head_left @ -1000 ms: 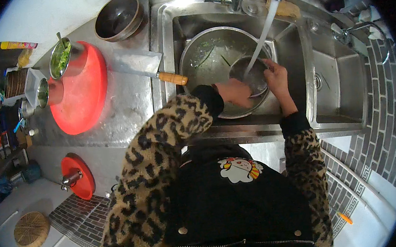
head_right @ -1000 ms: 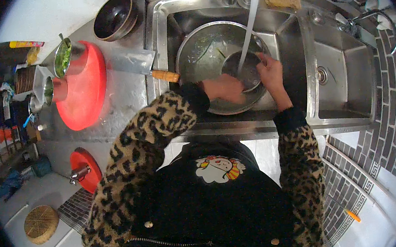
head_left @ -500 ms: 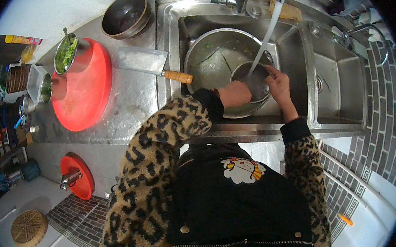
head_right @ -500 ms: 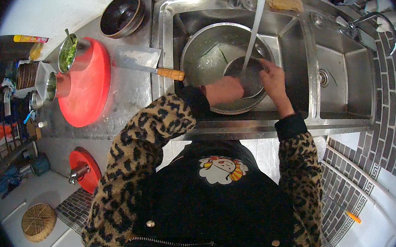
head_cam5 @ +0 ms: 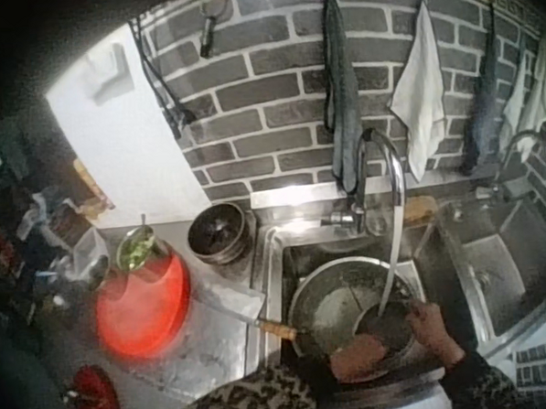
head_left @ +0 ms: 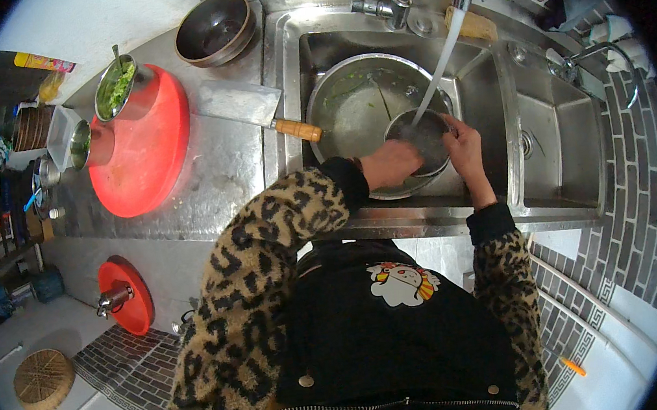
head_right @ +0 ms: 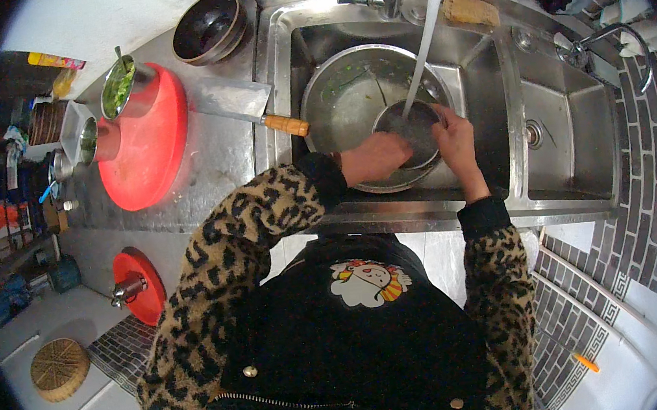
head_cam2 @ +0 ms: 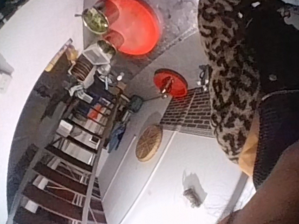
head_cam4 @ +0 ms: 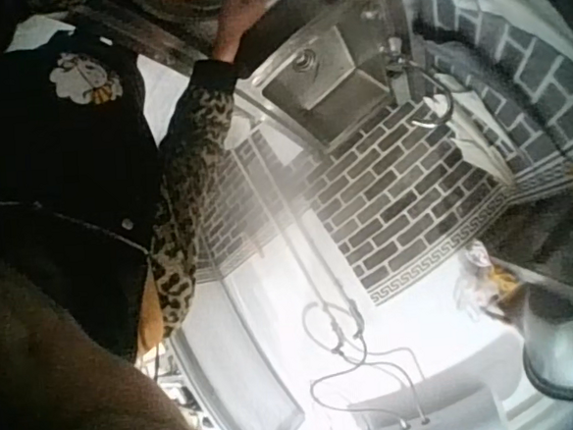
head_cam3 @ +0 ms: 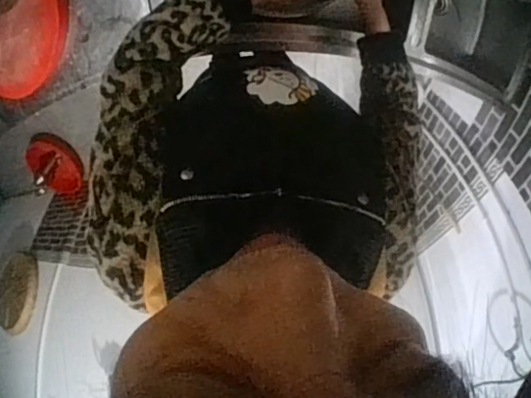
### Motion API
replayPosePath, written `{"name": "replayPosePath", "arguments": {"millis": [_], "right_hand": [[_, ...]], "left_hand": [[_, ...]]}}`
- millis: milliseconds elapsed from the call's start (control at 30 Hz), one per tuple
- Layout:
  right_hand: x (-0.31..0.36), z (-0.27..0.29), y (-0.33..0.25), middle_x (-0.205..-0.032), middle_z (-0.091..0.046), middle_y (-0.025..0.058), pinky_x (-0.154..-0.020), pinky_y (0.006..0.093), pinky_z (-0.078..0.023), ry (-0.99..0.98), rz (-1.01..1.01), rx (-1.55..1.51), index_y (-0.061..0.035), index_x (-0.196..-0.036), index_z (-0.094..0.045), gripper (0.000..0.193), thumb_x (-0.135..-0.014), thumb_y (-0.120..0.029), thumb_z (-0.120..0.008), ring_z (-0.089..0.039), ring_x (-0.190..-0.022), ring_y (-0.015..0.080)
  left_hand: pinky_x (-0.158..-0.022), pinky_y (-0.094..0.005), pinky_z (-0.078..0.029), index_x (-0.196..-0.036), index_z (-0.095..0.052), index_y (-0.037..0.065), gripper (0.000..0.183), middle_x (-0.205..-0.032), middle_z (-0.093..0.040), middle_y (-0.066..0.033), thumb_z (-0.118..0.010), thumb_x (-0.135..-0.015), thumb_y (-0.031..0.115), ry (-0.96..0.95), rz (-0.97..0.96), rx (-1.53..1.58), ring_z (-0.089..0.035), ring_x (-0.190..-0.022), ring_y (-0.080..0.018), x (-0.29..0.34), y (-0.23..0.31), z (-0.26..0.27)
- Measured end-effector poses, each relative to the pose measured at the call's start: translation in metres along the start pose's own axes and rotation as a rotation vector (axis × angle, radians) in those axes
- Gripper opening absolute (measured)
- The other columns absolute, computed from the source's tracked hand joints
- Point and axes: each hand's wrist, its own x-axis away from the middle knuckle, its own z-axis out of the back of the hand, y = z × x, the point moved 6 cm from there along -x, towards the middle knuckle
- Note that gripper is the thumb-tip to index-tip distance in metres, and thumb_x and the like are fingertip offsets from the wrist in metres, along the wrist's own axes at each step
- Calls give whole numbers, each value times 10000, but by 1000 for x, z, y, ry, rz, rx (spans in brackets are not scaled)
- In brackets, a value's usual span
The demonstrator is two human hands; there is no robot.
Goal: The person chops green vegetables on a red cutting board using a cleaver, then transfers the chopped pieces into a metal bowl. They rinse the bowl under running water and dry it with a cloth.
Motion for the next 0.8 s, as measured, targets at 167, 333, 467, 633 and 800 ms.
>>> {"name": "replayPosePath", "arguments": {"millis": [167, 333, 467, 633, 800], "right_hand": [[4, 1, -17, -690, -594, 157, -621, 286, -468, 24, 119, 98, -5, -1150, -636, 403, -758, -63, -565, -553, -632, 114], [-1, 7, -12, -720, -620, 148, -632, 276, -468, 25, 17, 10, -2, -1154, -635, 404, -762, -55, -554, -551, -641, 111], [0, 0, -11, -749, -648, 139, -643, 277, -478, -27, -35, -52, 1, -1154, -633, 401, -765, -48, -554, -571, -663, 104], [-1, -5, -16, -815, -676, 175, -674, 317, -498, -160, 77, -30, 1, -1131, -639, 375, -766, -38, -566, -638, -712, 191], [-15, 0, 11, -884, -677, 215, -712, 384, -513, -50, -81, 33, -44, -1114, -649, 371, -760, -142, -601, -671, -793, 330]], "left_hand": [[-660, -430, -531, -817, -657, 51, 121, -850, -654, -133, -592, -732, 110, -202, 53, 32, -643, -818, -323, 3, -1, -8], [-687, -433, -531, -838, -660, 57, 161, -880, -655, -125, -606, -739, 172, -63, 29, -35, -636, -844, -321, -2, 1, 15], [-714, -414, -529, -863, -657, 70, 213, -895, -655, -109, -632, -721, 226, -56, 27, 3, -635, -877, -296, 4, 1, 17], [-712, -405, -534, -852, -657, 89, 189, -920, -673, -118, -632, -729, 231, 115, -344, -186, -645, -901, -299, 11, -7, 25], [-661, -436, -534, -783, -670, 89, 127, -797, -682, -125, -619, -714, 182, -214, -169, -119, -662, -762, -333, -5, -19, 4]]}}
